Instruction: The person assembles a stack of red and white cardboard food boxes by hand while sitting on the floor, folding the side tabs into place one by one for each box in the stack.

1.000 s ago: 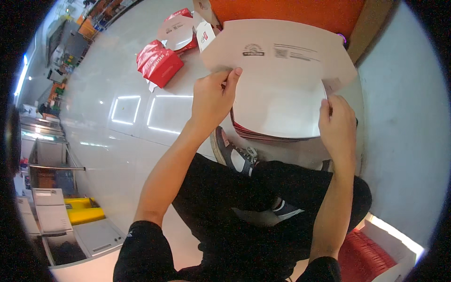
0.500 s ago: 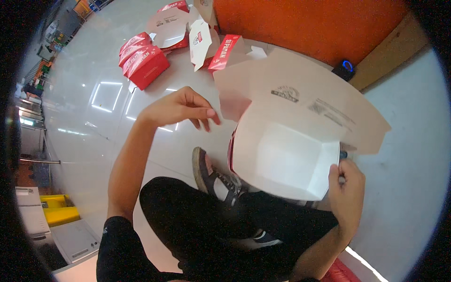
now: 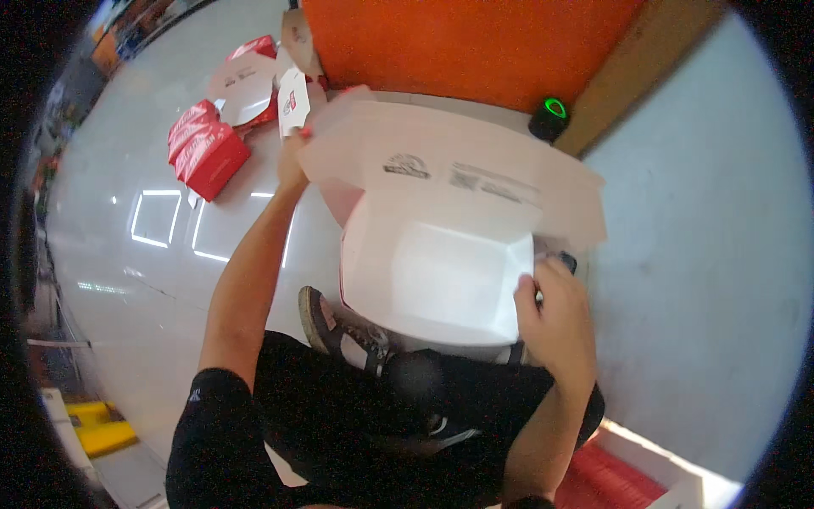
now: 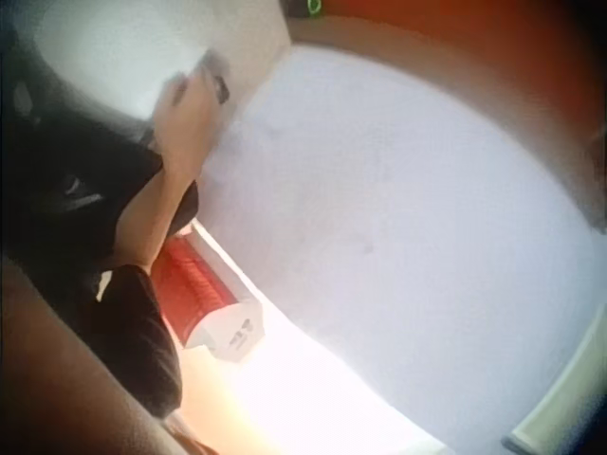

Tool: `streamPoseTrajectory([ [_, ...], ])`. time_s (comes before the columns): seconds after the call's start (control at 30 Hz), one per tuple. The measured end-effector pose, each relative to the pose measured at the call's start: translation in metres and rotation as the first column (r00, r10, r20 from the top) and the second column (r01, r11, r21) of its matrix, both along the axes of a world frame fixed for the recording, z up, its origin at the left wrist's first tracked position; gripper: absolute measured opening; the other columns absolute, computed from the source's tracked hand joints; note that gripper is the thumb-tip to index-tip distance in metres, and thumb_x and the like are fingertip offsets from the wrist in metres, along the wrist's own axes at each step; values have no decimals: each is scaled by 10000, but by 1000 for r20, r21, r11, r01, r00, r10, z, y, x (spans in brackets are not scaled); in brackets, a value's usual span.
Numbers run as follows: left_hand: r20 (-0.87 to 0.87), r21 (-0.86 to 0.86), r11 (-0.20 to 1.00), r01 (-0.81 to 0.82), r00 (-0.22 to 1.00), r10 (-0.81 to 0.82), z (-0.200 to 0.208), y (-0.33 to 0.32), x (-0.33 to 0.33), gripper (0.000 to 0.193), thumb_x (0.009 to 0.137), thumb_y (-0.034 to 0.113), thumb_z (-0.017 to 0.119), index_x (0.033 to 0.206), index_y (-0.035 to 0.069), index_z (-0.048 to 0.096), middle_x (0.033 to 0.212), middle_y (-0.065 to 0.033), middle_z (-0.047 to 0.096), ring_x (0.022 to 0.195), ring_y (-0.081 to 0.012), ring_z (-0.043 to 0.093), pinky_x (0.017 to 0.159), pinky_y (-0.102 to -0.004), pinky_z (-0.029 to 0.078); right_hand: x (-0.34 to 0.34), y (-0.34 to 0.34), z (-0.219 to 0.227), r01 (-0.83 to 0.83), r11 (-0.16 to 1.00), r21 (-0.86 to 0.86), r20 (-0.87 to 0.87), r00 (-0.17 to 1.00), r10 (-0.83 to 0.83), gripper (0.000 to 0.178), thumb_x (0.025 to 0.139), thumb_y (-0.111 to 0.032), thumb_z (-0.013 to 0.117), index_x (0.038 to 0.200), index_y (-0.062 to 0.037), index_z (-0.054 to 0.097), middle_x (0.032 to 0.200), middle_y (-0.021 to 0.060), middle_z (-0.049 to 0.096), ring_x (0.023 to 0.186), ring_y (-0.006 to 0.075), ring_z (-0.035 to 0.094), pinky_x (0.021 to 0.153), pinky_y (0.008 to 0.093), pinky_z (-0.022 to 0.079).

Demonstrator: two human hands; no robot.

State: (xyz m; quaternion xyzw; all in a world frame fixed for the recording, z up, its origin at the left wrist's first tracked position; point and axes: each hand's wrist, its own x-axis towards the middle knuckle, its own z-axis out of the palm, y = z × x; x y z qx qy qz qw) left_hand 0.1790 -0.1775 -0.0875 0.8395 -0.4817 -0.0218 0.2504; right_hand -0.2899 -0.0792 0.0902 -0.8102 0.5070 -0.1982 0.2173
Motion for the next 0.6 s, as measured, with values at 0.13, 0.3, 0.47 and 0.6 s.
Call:
streamPoseTrajectory([
  [0.13, -789, -222, 936, -272, 615, -9, 74, 44, 33, 323, 973, 161, 460, 1217, 4, 602, 1143, -191, 639, 898, -350, 692, 762, -441, 622, -4, -2, -10, -14, 997, -77, -12, 1000, 13, 190, 938, -101, 610, 836, 39, 533, 843, 208, 552, 792, 425, 569, 710, 491, 455],
  [0.3, -787, -596, 646, -477, 508, -351, 209, 168, -7, 292, 975, 31, 517, 1259, -23, 552, 1127, -184, 630, 1079, -298, 662, 986, -421, 594, 17, 15, 7, 215, 922, -323, 304, 946, -114, 203, 932, -189, 705, 998, -19, 616, 964, 153, 650, 899, 355, 660, 794, 445, 522],
  [0.47, -724, -690, 564, -453, 446, -527, 250, 235, -188, 283, 993, 51, 583, 1253, -58, 582, 1158, -180, 644, 1112, -309, 658, 1026, -504, 549, 54, 75, 48, -285, 956, -64, 821, 530, 213, 457, 965, -259, 710, 1327, -35, 545, 1280, 151, 626, 1176, 279, 629, 980, 406, 509],
  [0.6, -720, -689, 667, -283, 164, -675, 247, 247, -320, 517, 961, 152, 666, 1383, -18, 421, 1312, -207, 497, 1243, -307, 525, 1076, -478, 465, 47, 95, 65, -232, 951, -203, 865, 412, 285, 512, 987, -231, 645, 1428, -55, 456, 1341, 149, 590, 1216, 272, 603, 1012, 396, 494],
])
